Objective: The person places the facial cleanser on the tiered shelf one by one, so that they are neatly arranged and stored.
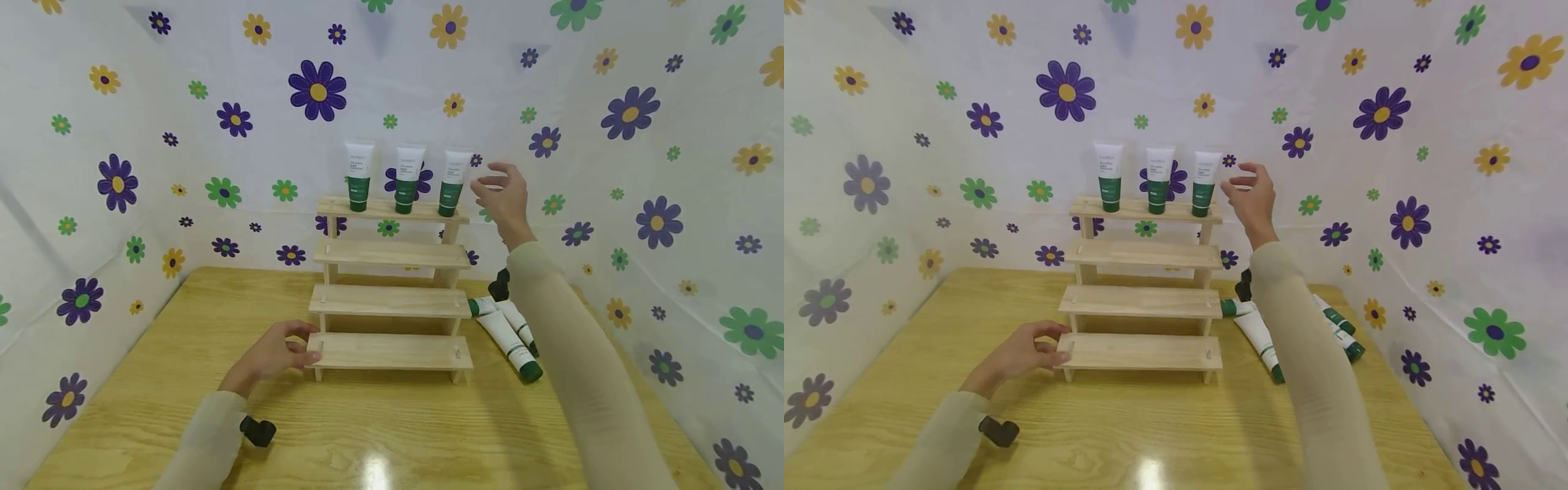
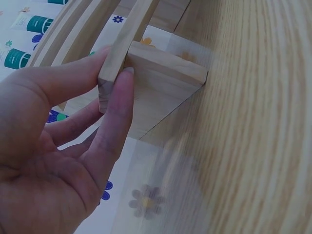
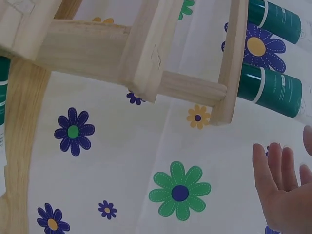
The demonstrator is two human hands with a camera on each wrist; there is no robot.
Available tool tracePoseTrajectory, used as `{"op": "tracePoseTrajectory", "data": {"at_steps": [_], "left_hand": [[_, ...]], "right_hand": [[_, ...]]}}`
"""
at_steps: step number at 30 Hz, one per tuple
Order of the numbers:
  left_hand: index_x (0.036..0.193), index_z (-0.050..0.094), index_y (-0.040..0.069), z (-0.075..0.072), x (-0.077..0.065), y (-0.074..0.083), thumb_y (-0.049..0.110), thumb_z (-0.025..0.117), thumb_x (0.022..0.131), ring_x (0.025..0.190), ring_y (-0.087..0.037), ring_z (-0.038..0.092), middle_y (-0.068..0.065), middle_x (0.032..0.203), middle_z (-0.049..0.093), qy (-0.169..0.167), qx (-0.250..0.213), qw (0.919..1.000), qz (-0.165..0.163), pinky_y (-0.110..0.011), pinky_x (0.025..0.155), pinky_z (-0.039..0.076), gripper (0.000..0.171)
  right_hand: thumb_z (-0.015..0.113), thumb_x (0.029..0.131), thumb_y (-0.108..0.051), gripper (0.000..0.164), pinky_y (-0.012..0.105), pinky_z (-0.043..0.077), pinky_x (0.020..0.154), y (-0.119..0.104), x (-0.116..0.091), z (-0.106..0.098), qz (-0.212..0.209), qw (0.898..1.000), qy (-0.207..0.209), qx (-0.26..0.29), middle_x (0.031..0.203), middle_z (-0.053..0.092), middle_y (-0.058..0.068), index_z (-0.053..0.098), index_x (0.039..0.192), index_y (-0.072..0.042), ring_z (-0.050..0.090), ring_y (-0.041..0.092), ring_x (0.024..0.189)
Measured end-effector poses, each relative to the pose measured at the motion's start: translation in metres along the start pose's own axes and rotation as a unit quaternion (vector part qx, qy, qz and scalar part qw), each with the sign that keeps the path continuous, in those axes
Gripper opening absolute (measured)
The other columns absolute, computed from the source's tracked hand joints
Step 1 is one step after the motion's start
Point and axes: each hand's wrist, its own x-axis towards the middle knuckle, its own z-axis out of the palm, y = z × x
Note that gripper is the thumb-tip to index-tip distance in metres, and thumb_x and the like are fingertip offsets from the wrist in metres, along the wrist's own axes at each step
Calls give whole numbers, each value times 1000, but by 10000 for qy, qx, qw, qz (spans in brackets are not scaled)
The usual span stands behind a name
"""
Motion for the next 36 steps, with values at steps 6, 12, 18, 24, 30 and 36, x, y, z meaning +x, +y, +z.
{"op": "tracePoseTrajectory", "data": {"at_steps": [6, 12, 18, 24, 30, 36], "left_hand": [[140, 54, -2, -1, -1, 1, 19, 81, 91, 92, -20, 71, -20, 124, 59, 18, 8, 10000, -7, -36, 78, 65, 60], [141, 53, -3, -1, -2, 2, 18, 80, 92, 94, -20, 72, -21, 125, 59, -39, -13, 9999, 102, -37, 79, 64, 60], [141, 52, -2, -1, -3, 4, 19, 80, 92, 97, -21, 72, -21, 126, 59, -48, -10, 9999, 119, -37, 81, 65, 60], [141, 53, -3, -1, -3, 3, 18, 80, 92, 95, -21, 71, -21, 124, 58, -30, 45, 9999, 142, -37, 80, 65, 60], [141, 53, -3, 0, -3, 3, 19, 80, 92, 94, -21, 71, -21, 125, 59, -30, 82, 9999, 92, -38, 80, 65, 60], [141, 53, -2, 0, -4, 4, 19, 80, 92, 94, -20, 71, -21, 126, 58, -29, 40, 10000, 24, -38, 81, 64, 60]], "right_hand": [[66, 102, -20, 56, 39, 58, 104, 13, -14, -27, 326, 9975, -482, -394, 143, 57, 21, 44, 151, -8, 63, 36, 124], [65, 103, -24, 63, 47, 54, 107, 33, -25, -50, 686, 9824, -1423, -994, 147, 53, 27, 37, 155, -2, 60, 41, 128], [64, 104, -23, 62, 47, 55, 105, 55, -34, -69, 1007, 9562, -2162, -1700, 148, 51, 31, 37, 154, 2, 60, 44, 128], [64, 103, -17, 58, 50, 56, 103, 78, -46, -78, 1186, 9309, -2781, -2050, 143, 51, 35, 40, 148, 8, 58, 48, 128], [66, 101, -12, 48, 51, 61, 93, 97, -65, -82, 1000, 9101, -3281, -2325, 133, 59, 37, 49, 137, 14, 65, 47, 117], [72, 95, -10, 40, 46, 65, 78, 109, -87, -80, 720, 8750, -3638, -3111, 122, 67, 35, 60, 126, 14, 72, 38, 100]]}}
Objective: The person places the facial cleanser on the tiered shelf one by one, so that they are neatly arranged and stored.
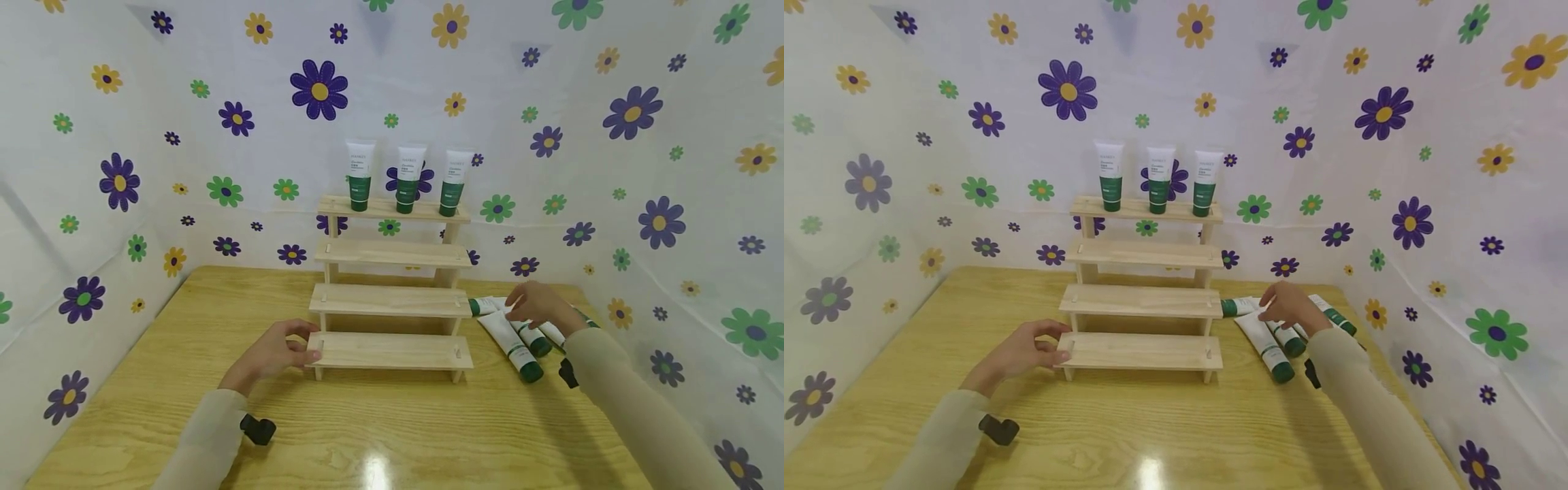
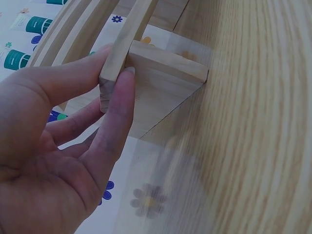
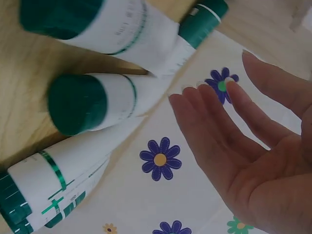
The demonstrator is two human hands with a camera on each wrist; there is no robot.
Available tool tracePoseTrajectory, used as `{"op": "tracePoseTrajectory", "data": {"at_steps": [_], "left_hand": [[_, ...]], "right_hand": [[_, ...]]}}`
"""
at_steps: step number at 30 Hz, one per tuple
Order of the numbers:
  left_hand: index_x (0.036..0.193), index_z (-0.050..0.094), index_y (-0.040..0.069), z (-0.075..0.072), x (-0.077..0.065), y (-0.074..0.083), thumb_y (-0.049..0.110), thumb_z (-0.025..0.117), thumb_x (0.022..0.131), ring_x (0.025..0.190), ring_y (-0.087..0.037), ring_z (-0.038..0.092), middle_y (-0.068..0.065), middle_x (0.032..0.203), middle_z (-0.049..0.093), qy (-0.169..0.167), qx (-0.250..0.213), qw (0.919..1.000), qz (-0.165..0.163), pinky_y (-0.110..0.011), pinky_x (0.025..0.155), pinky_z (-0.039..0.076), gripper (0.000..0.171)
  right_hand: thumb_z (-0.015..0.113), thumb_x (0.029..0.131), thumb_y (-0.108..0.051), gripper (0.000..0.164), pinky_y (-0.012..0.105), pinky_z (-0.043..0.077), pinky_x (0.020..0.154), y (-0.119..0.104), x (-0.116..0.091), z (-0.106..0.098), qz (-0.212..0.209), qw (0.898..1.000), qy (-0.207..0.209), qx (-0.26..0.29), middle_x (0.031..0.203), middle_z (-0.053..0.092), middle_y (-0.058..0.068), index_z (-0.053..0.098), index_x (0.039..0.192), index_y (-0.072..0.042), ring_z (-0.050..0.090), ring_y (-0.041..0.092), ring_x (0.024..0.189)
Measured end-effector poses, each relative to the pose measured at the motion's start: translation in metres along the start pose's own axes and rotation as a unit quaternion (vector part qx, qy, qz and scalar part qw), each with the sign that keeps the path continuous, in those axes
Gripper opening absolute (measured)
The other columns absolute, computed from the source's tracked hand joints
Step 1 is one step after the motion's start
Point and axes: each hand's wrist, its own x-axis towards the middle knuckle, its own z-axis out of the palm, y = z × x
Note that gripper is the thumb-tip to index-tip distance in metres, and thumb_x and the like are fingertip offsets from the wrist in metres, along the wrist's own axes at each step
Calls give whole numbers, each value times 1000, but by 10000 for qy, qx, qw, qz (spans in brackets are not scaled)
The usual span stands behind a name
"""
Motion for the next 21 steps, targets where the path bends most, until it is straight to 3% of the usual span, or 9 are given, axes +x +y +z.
{"op": "tracePoseTrajectory", "data": {"at_steps": [9, 21], "left_hand": [[142, 52, -3, -1, 1, 1, 19, 80, 92, 95, -20, 72, -21, 126, 58, -31, 19, 10000, 4, -36, 81, 64, 61], [142, 52, -4, -2, 1, 1, 18, 80, 92, 93, -20, 72, -22, 125, 58, -59, -17, 10000, 63, -38, 81, 64, 61]], "right_hand": [[81, 85, -9, 31, 41, 65, 68, 14, 1, 27, 438, 9977, 30, -516, 105, 70, 22, 69, 110, 5, 68, 27, 87], [83, 79, -5, 42, 31, 59, 57, 18, 2, 40, 459, 9924, 85, -1136, 95, 65, 15, 65, 116, 1, 62, 21, 71]]}}
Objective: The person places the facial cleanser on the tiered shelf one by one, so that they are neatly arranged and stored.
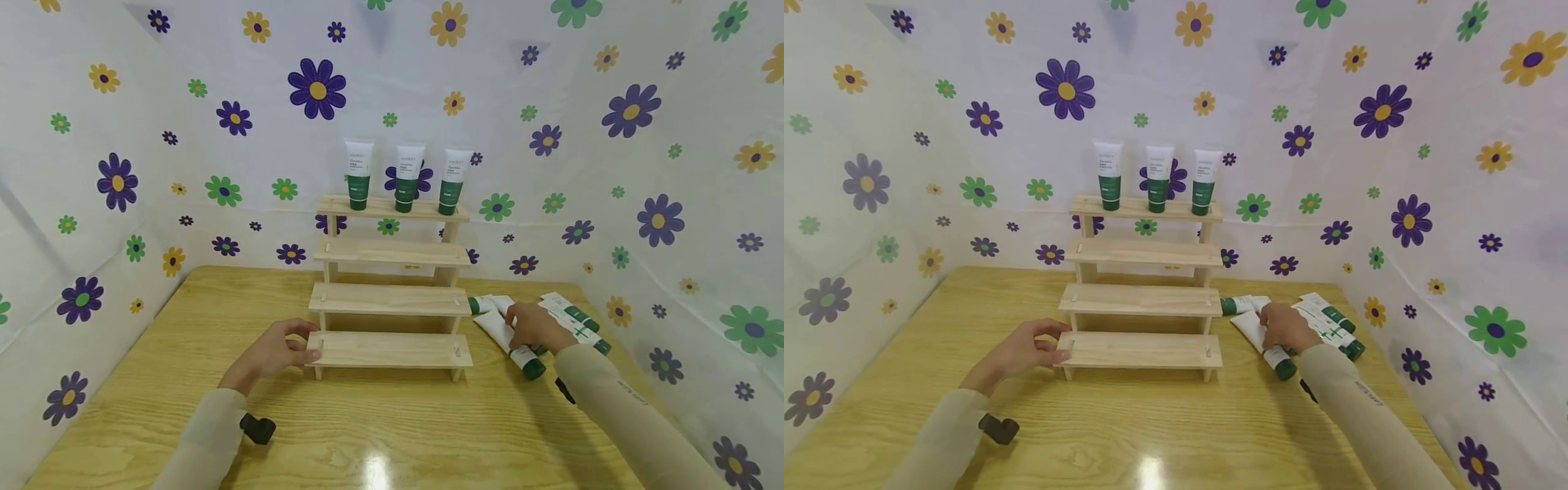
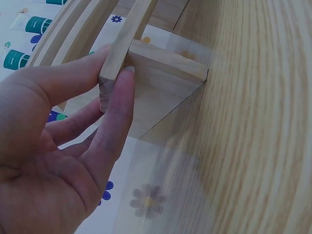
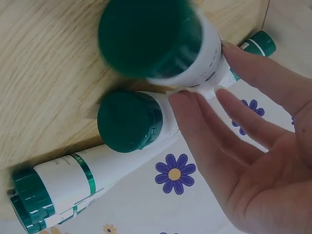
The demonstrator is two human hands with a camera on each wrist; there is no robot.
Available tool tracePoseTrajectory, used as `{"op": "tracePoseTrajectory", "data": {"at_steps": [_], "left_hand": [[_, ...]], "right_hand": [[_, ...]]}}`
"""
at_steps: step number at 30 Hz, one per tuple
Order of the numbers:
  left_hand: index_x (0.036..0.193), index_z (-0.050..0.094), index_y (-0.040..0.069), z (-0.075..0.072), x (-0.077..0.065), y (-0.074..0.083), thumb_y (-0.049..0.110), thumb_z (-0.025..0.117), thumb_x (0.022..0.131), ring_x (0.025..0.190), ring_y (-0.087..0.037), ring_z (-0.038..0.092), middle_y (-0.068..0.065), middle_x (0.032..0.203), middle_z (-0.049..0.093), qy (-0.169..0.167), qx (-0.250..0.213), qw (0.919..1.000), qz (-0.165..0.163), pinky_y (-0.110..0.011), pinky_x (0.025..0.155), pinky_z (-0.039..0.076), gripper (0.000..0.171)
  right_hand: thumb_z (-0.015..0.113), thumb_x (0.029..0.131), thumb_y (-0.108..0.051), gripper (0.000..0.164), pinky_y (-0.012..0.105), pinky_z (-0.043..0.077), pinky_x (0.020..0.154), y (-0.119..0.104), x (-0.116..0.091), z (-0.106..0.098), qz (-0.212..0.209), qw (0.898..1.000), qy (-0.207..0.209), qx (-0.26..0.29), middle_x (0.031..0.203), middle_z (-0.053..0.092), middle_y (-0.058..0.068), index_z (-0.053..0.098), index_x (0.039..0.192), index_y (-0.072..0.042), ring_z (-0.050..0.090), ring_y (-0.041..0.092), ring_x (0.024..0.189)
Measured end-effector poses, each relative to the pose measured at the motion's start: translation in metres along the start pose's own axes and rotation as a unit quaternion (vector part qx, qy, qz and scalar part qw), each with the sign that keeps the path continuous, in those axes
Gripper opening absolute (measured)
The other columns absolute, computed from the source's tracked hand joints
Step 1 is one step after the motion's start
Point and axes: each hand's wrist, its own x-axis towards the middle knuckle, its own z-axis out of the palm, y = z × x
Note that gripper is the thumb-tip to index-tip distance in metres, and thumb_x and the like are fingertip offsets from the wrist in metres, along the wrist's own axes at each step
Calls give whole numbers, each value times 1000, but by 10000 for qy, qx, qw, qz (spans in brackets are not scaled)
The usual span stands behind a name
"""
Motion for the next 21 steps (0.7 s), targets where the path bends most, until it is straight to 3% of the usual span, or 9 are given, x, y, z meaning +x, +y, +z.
{"op": "tracePoseTrajectory", "data": {"at_steps": [12, 17, 21], "left_hand": [[141, 52, -4, 0, 1, -2, 19, 80, 92, 92, -20, 71, -22, 125, 58, 25, 38, 10000, 13, -37, 80, 64, 61], [141, 52, -4, 0, 0, -3, 19, 80, 92, 92, -20, 71, -22, 125, 58, 51, 42, 10000, 27, -35, 80, 64, 60], [141, 52, -4, 0, 1, -3, 18, 80, 92, 92, -20, 71, -23, 125, 58, 24, 31, 10000, 89, -36, 79, 64, 61]], "right_hand": [[80, 78, 3, 46, 39, 58, 77, -4, 2, 0, -264, 9986, -376, -256, 106, 70, 16, 67, 122, -2, 62, 25, 87], [79, 74, 2, 43, 45, 59, 82, -2, 2, 6, -534, 9971, -254, -486, 105, 70, 18, 71, 116, 2, 63, 26, 90], [81, 72, -1, 28, 38, 53, 75, -2, 2, 15, -593, 9969, -234, -466, 98, 68, 13, 73, 99, -1, 55, 22, 83]]}}
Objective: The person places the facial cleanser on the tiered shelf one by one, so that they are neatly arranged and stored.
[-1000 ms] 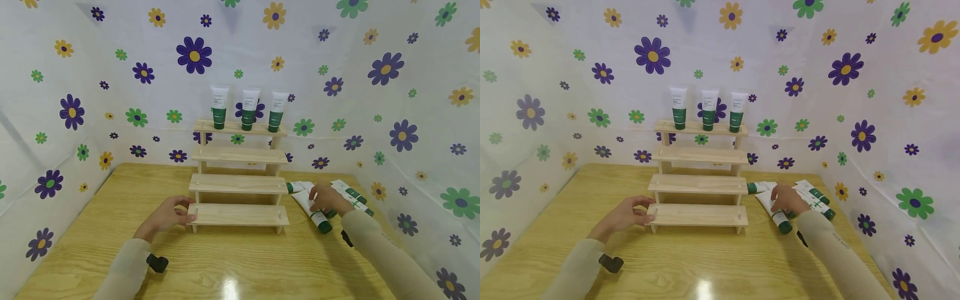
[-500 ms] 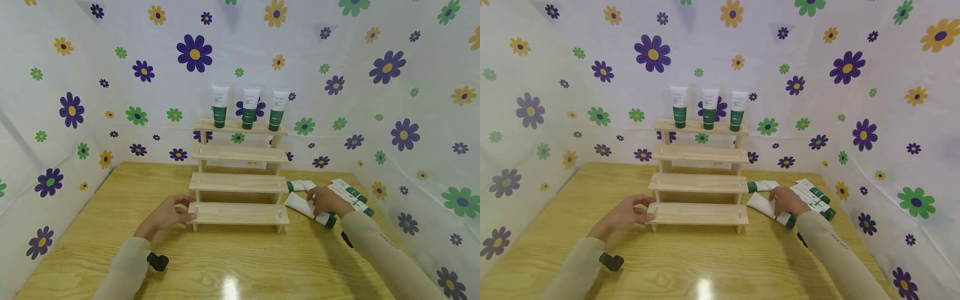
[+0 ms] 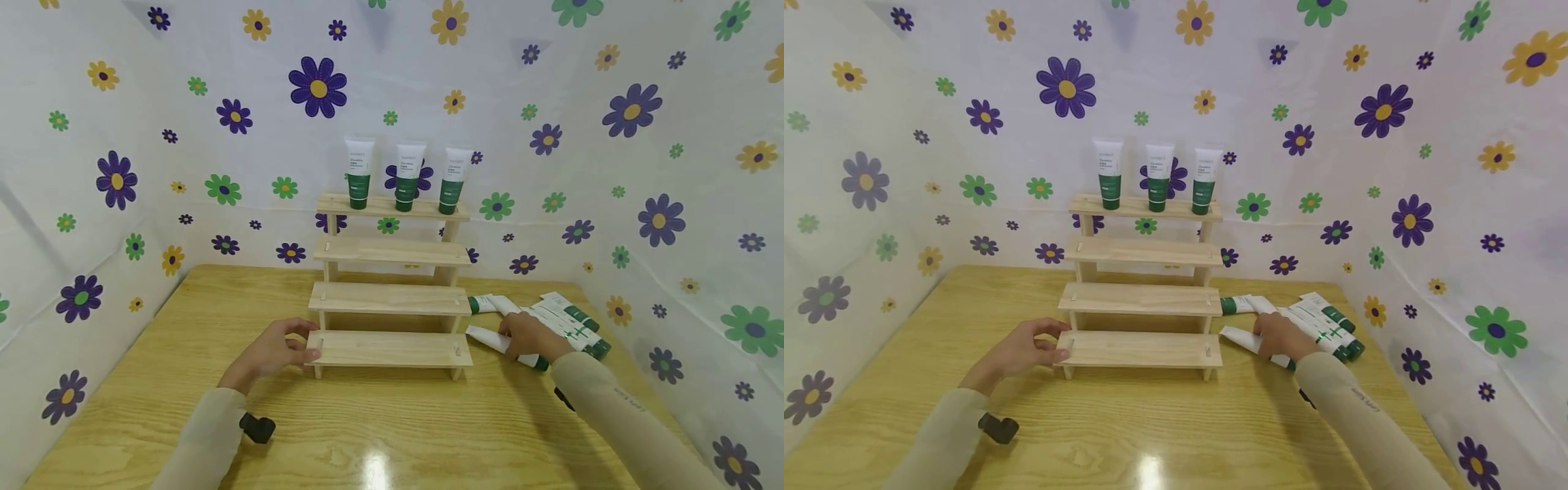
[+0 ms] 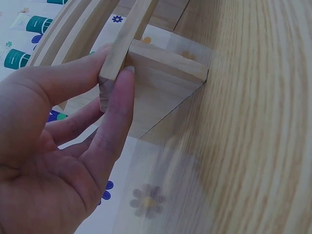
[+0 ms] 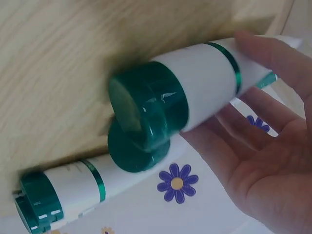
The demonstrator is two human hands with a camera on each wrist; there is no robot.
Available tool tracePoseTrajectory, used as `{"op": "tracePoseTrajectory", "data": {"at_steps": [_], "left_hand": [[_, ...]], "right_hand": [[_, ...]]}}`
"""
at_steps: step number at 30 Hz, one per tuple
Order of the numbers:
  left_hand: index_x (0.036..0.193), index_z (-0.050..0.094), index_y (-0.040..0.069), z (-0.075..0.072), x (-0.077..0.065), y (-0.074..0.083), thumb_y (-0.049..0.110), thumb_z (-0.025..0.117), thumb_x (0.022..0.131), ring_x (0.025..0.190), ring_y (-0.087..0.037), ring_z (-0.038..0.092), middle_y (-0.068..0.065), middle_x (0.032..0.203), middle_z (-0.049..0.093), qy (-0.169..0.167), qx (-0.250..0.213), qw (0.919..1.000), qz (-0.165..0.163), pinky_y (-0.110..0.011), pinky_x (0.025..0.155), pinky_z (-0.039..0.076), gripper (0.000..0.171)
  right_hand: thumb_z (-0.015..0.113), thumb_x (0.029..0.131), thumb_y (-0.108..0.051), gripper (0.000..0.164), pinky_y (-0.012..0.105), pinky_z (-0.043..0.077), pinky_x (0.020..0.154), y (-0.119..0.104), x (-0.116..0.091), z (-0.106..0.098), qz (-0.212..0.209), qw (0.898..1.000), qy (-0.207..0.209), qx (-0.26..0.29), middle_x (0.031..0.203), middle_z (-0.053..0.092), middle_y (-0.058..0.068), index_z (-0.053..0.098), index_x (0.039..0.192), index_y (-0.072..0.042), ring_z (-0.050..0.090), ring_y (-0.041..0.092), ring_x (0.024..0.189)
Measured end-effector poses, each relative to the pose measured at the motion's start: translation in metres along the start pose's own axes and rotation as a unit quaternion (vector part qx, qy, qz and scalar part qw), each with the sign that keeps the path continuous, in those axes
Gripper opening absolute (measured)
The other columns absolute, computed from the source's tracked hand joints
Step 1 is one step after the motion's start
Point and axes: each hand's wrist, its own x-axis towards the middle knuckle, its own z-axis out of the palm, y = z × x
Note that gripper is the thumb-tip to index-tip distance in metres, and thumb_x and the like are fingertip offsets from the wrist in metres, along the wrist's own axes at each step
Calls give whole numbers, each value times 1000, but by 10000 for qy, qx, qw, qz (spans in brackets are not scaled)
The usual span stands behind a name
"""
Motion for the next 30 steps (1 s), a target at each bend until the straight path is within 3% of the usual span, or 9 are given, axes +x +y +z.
{"op": "tracePoseTrajectory", "data": {"at_steps": [5, 12, 20, 24, 27, 30], "left_hand": [[141, 52, -5, 0, 1, 0, 17, 80, 92, 92, -20, 72, -23, 125, 58, -19, -12, 10000, 6, -37, 80, 65, 60], [141, 52, -5, 0, 0, 1, 16, 79, 92, 93, -21, 72, -22, 124, 59, 5, -17, 10000, -34, -38, 80, 65, 59], [141, 52, -5, 0, 0, 2, 16, 79, 93, 94, -20, 71, -23, 125, 59, -8, -68, 10000, -32, -38, 80, 65, 59], [140, 52, -5, 0, 0, 1, 16, 79, 92, 94, -20, 71, -23, 124, 58, -30, -128, 9999, -48, -38, 80, 64, 59], [140, 52, -5, -1, 0, 2, 16, 79, 92, 94, -20, 71, -22, 124, 59, -41, -130, 9999, -70, -38, 80, 64, 59], [140, 53, -5, -1, 0, 2, 17, 80, 92, 94, -20, 71, -22, 124, 59, -44, -132, 9999, -83, -38, 80, 64, 59]], "right_hand": [[83, 72, -4, 20, 32, 45, 70, 0, 0, 4, -111, 9999, -53, -8, 90, 64, 7, 71, 89, -6, 50, 19, 78], [81, 80, -6, 36, 49, 58, 84, 8, -2, -3, -598, 9980, 175, -57, 104, 72, 18, 71, 114, 1, 67, 30, 94], [76, 84, -1, 25, 48, 59, 79, 11, -1, -8, -1116, 9934, 198, -149, 100, 74, 20, 71, 107, 4, 70, 32, 90], [75, 84, 1, 19, 40, 57, 73, 10, 0, -10, -1151, 9932, 169, -74, 92, 73, 14, 72, 103, 1, 64, 21, 80], [75, 86, -1, 15, 34, 49, 68, 9, 1, -11, -1066, 9943, 97, -39, 85, 68, 10, 71, 100, 0, 54, 17, 74], [74, 89, -5, 18, 38, 51, 72, 9, 0, -13, -913, 9958, 57, -43, 90, 68, 12, 70, 105, 2, 56, 21, 79]]}}
